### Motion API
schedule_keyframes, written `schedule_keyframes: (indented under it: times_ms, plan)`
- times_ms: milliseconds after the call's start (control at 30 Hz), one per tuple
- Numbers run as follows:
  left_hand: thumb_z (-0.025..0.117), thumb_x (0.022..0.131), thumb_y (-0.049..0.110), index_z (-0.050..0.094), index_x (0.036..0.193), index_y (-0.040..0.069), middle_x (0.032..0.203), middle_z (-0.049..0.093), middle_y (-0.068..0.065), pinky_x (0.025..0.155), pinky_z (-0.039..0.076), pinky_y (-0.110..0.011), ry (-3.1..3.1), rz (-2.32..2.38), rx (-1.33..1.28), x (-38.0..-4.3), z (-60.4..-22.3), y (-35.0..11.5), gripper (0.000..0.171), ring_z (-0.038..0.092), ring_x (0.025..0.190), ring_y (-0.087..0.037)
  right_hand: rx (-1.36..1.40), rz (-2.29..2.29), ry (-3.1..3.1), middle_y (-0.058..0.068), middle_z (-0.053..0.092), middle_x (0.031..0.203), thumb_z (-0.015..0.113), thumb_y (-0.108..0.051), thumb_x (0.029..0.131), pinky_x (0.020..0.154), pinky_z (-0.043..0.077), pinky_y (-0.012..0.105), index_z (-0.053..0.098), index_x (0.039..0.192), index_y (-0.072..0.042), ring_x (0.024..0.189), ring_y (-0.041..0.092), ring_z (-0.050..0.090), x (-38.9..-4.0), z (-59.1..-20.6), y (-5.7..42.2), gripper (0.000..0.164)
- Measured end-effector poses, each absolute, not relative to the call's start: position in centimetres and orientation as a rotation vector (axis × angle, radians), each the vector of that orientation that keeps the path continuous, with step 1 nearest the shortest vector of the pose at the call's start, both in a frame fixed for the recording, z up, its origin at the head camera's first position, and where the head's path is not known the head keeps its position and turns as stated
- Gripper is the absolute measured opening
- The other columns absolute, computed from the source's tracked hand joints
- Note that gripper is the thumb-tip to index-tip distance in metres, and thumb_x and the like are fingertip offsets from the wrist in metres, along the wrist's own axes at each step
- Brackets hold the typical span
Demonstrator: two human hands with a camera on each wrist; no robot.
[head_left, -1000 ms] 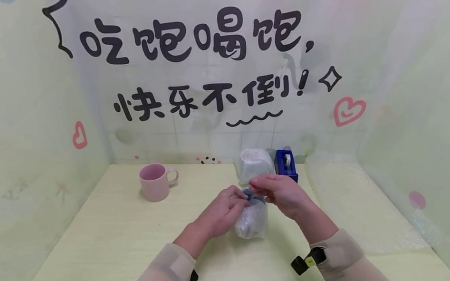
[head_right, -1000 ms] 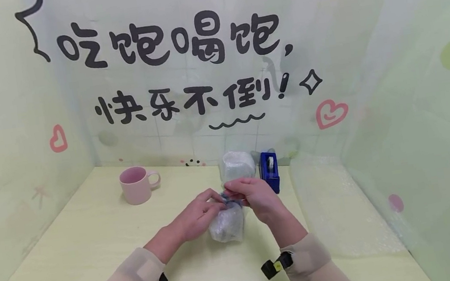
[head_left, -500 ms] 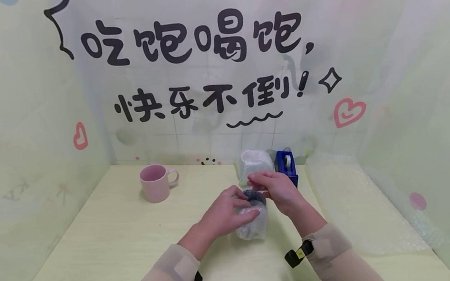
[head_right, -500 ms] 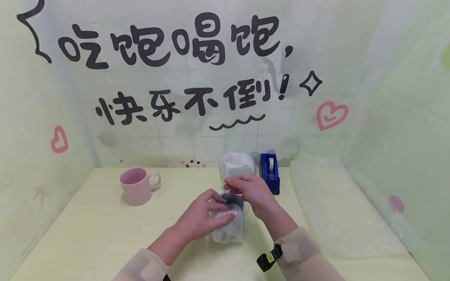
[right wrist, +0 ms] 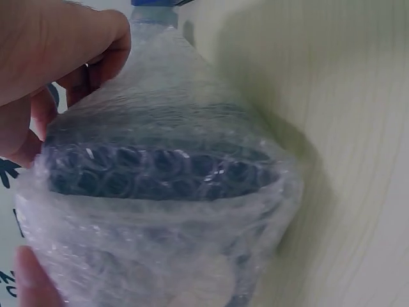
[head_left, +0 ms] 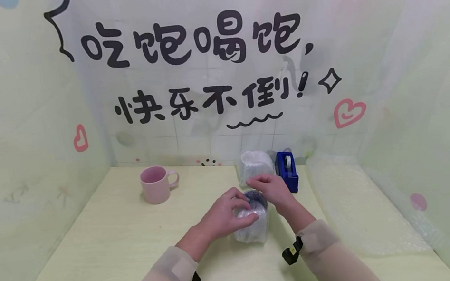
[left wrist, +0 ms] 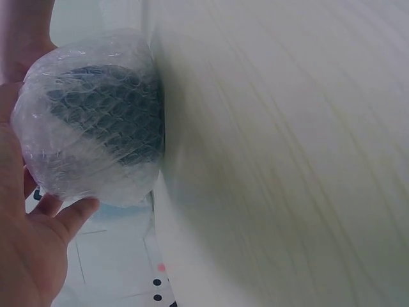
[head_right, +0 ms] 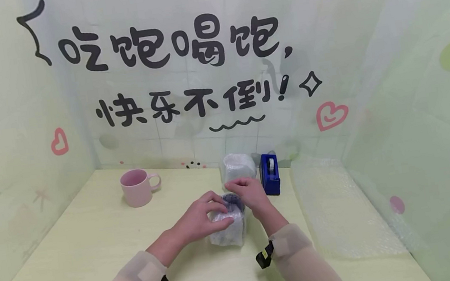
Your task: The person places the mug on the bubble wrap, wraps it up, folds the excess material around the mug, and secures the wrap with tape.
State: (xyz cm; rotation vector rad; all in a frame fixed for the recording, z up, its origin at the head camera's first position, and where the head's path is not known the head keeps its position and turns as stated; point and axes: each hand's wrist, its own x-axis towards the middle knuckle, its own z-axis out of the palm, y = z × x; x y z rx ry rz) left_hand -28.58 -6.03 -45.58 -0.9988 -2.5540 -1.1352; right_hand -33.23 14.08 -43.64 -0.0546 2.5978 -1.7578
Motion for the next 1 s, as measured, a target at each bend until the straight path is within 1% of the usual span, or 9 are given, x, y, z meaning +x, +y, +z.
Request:
schedule_keyframes:
  times_ms: [233, 400, 467, 567, 667, 733, 800, 900, 1000]
  plan:
    - [0.086, 0.095, 0.029, 0.081, 0.102, 0.01, 0.113, 0.066, -0.001, 0.097, 0.059, -0.033, -2.512, -1.137, -1.013, -28.9, -45.6, -5.9, 0.021, 0.065, 0.107, -0.016, -0.083, -1.751, 2.615, 0.003, 0.082, 0.106, 0.079, -0.027, 0.101, 0.085, 0.053, 0.026, 0.084, 0.108, -0.006, 0.104, 0.018, 0.069, -33.5, -44.5, 13.7, 0.023]
    - [0.087, 0.095, 0.03, 0.069, 0.125, 0.008, 0.119, 0.069, -0.005, 0.102, 0.058, -0.041, -2.518, -1.211, -0.972, -28.9, -45.5, -5.9, 0.042, 0.067, 0.112, -0.02, -0.085, -1.729, 2.62, 0.003, 0.082, 0.105, 0.078, -0.028, 0.101, 0.08, 0.053, 0.025, 0.084, 0.107, -0.007, 0.1, 0.016, 0.069, -33.9, -44.8, 13.6, 0.023]
    - [0.086, 0.096, 0.03, 0.07, 0.132, 0.008, 0.119, 0.068, -0.004, 0.101, 0.058, -0.04, -2.511, -1.211, -0.982, -28.8, -45.5, -5.9, 0.045, 0.067, 0.112, -0.02, -0.069, -1.712, 2.618, 0.003, 0.082, 0.106, 0.079, -0.03, 0.1, 0.079, 0.053, 0.024, 0.085, 0.106, -0.008, 0.1, 0.017, 0.069, -33.9, -44.8, 13.6, 0.023]
    - [0.085, 0.097, 0.027, 0.08, 0.128, 0.011, 0.117, 0.066, -0.005, 0.099, 0.059, -0.036, -2.473, -1.136, -1.035, -28.7, -45.5, -5.9, 0.036, 0.067, 0.11, -0.021, -0.056, -1.675, 2.631, 0.007, 0.082, 0.112, 0.079, -0.034, 0.1, 0.08, 0.055, 0.026, 0.084, 0.11, -0.007, 0.104, 0.02, 0.07, -34.0, -44.8, 13.8, 0.029]
    - [0.084, 0.098, 0.025, 0.084, 0.122, 0.009, 0.118, 0.065, -0.006, 0.1, 0.06, -0.036, -2.445, -1.106, -1.059, -28.6, -45.6, -5.9, 0.029, 0.068, 0.113, -0.023, -0.045, -1.688, 2.625, 0.014, 0.078, 0.122, 0.08, -0.035, 0.099, 0.089, 0.059, 0.034, 0.076, 0.121, -0.004, 0.112, 0.026, 0.072, -34.0, -44.9, 13.9, 0.038]
    - [0.084, 0.098, 0.024, 0.084, 0.121, 0.008, 0.119, 0.065, -0.007, 0.101, 0.06, -0.036, -2.441, -1.094, -1.066, -28.6, -45.7, -5.8, 0.028, 0.068, 0.114, -0.024, -0.082, -1.698, 2.638, 0.017, 0.074, 0.131, 0.081, -0.033, 0.099, 0.097, 0.06, 0.043, 0.07, 0.13, -0.006, 0.12, 0.032, 0.071, -34.0, -45.0, 14.0, 0.042]
    - [0.084, 0.098, 0.024, 0.085, 0.121, 0.008, 0.118, 0.064, -0.007, 0.1, 0.06, -0.036, -2.44, -1.088, -1.069, -28.6, -45.8, -5.8, 0.028, 0.068, 0.114, -0.024, -0.16, -1.68, 2.682, 0.017, 0.071, 0.139, 0.082, -0.029, 0.099, 0.105, 0.058, 0.051, 0.068, 0.134, -0.009, 0.128, 0.035, 0.067, -33.9, -44.9, 14.2, 0.043]
    - [0.084, 0.098, 0.023, 0.085, 0.119, 0.008, 0.118, 0.065, -0.007, 0.1, 0.06, -0.037, -2.426, -1.077, -1.082, -28.7, -45.9, -5.8, 0.026, 0.068, 0.113, -0.025, -0.387, -1.574, 2.783, 0.014, 0.071, 0.144, 0.079, -0.022, 0.101, 0.115, 0.052, 0.058, 0.075, 0.133, -0.009, 0.138, 0.037, 0.063, -34.0, -44.7, 14.4, 0.035]
    - [0.083, 0.098, 0.023, 0.086, 0.116, 0.007, 0.119, 0.068, -0.008, 0.102, 0.059, -0.04, -2.399, -1.045, -1.104, -28.7, -45.9, -5.7, 0.025, 0.068, 0.113, -0.026, -0.57, -1.442, 2.84, 0.011, 0.077, 0.136, 0.074, -0.019, 0.104, 0.114, 0.054, 0.056, 0.082, 0.125, -0.009, 0.134, 0.034, 0.067, -34.1, -44.5, 14.5, 0.025]
